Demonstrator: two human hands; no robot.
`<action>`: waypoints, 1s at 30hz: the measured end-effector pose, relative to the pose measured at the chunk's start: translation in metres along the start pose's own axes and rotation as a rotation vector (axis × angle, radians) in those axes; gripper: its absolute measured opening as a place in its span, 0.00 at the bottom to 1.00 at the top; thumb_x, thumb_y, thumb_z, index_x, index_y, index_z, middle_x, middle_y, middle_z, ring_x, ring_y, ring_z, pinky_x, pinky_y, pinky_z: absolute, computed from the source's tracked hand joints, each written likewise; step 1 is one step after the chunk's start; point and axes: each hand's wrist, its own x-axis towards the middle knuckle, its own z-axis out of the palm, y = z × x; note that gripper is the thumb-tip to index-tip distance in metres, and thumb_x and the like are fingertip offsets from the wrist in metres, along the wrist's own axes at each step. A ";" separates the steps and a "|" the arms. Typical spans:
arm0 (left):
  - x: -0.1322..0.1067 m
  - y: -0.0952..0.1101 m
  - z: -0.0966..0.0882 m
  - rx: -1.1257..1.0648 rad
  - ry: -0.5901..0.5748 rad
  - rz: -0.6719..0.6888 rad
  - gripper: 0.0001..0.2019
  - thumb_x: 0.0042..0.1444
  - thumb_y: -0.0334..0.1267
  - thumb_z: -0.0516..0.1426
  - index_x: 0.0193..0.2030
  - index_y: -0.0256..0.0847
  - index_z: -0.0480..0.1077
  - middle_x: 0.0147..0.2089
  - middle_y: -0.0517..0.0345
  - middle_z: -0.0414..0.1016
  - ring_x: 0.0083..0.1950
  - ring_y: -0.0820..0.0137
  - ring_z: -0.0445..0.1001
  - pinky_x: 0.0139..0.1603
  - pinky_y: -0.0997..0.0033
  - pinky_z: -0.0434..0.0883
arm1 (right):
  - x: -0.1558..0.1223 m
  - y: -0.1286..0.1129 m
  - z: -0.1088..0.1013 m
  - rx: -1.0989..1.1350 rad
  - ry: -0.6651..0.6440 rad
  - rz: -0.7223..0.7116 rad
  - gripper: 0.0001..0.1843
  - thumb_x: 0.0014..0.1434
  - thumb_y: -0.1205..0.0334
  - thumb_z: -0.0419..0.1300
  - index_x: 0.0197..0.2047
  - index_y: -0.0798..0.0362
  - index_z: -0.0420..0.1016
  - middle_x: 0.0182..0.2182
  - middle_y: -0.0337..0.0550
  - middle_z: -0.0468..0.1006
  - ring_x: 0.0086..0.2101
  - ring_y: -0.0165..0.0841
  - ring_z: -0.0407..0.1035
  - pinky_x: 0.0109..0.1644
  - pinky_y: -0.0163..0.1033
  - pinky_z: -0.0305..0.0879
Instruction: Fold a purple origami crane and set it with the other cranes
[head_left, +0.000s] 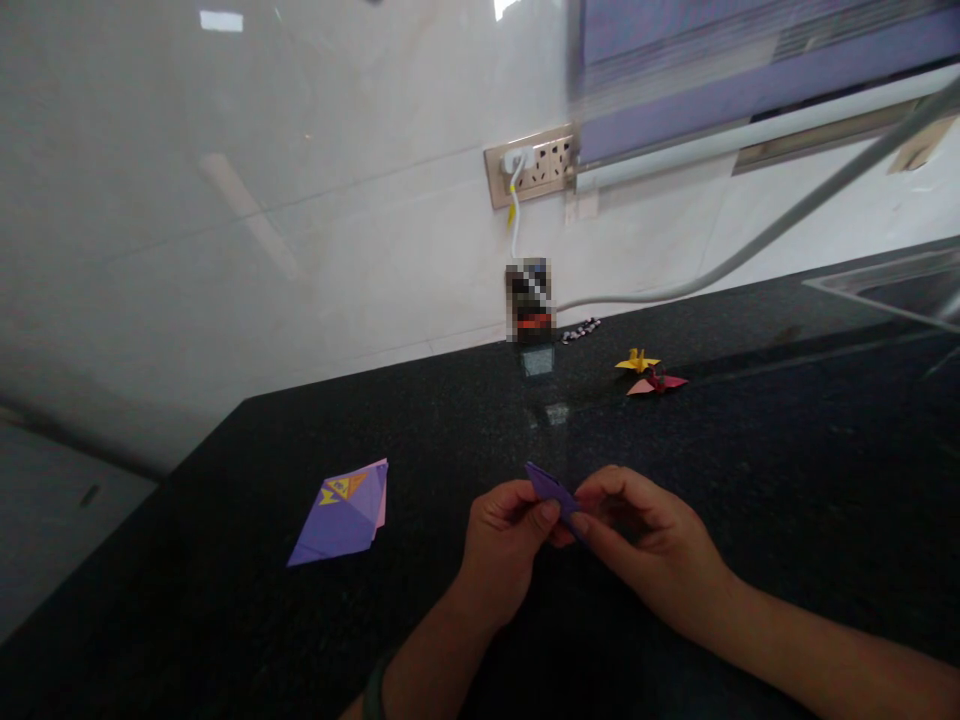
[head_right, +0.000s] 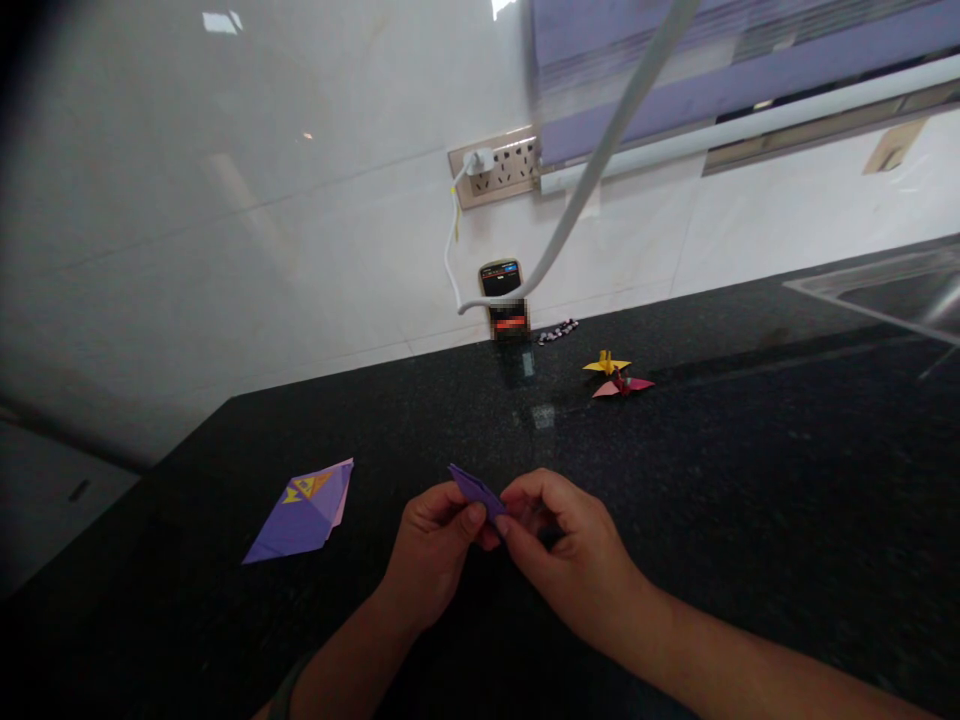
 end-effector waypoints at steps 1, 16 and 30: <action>0.000 0.000 0.001 -0.008 0.002 -0.004 0.03 0.48 0.33 0.57 0.28 0.35 0.71 0.22 0.61 0.71 0.23 0.77 0.67 0.27 0.77 0.65 | 0.000 0.000 0.000 -0.017 0.012 -0.029 0.04 0.52 0.70 0.54 0.32 0.52 0.66 0.26 0.39 0.71 0.26 0.28 0.67 0.28 0.33 0.65; 0.001 -0.001 -0.005 -0.095 -0.092 0.031 0.08 0.43 0.27 0.60 0.32 0.40 0.70 0.35 0.58 0.72 0.36 0.72 0.69 0.38 0.72 0.65 | 0.002 0.002 -0.008 -0.234 0.034 -0.334 0.10 0.51 0.71 0.55 0.38 0.51 0.70 0.32 0.43 0.69 0.34 0.32 0.66 0.33 0.37 0.66; 0.001 0.002 -0.005 0.011 -0.066 0.064 0.06 0.43 0.27 0.60 0.30 0.38 0.70 0.35 0.56 0.73 0.37 0.70 0.69 0.40 0.69 0.66 | 0.003 0.001 -0.007 -0.219 0.009 -0.260 0.08 0.50 0.71 0.55 0.33 0.51 0.69 0.32 0.42 0.68 0.35 0.33 0.65 0.36 0.39 0.65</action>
